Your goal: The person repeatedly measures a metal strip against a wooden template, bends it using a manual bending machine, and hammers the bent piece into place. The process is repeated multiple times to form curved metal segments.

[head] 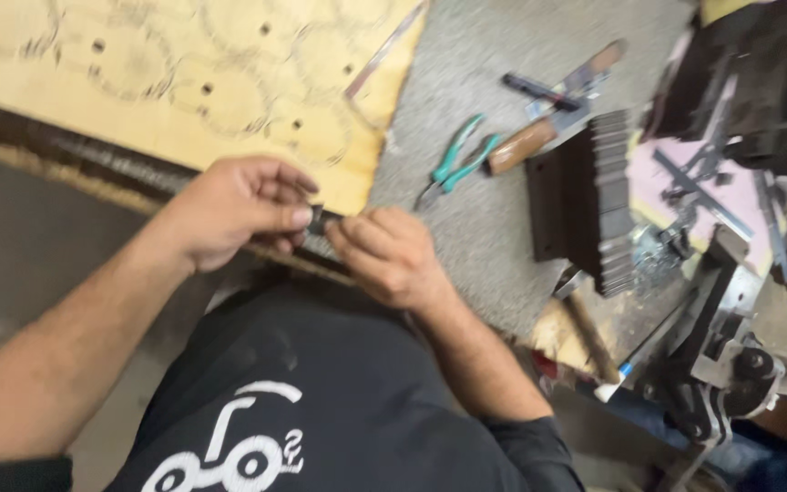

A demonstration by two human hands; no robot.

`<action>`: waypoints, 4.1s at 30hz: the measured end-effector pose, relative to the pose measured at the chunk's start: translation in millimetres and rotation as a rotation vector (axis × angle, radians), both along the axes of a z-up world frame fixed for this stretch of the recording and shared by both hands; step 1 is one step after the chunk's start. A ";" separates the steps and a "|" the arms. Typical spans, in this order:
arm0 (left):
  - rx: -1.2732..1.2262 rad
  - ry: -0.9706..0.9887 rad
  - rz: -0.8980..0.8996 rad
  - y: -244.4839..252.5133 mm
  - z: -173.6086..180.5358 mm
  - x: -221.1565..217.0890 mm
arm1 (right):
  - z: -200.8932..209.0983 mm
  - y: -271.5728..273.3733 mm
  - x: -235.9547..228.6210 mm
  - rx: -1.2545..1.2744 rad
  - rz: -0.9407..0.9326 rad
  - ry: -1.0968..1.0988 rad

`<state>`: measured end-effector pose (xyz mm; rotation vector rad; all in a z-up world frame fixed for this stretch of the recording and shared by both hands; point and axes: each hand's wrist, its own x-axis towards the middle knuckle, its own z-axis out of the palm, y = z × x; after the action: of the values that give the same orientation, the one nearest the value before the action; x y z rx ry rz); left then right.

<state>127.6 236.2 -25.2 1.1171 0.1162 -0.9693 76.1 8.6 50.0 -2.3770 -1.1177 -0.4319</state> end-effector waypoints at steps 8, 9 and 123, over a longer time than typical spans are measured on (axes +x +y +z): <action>0.003 0.060 -0.093 29.1 -7.2 38.2 | -18.5 29.7 35.0 -0.085 0.060 -0.015; -0.001 0.017 -0.099 29.4 -8.5 42.4 | -21.8 30.3 37.4 -0.082 0.066 -0.011; -0.203 -0.388 -0.589 -240.6 16.0 -84.0 | -81.0 -292.8 -269.1 -0.037 -1.570 0.194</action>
<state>43.6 -4.4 -9.1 1.1501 -0.6448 -1.2252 -193.0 -284.2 -31.0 -2.7429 1.0295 -0.5875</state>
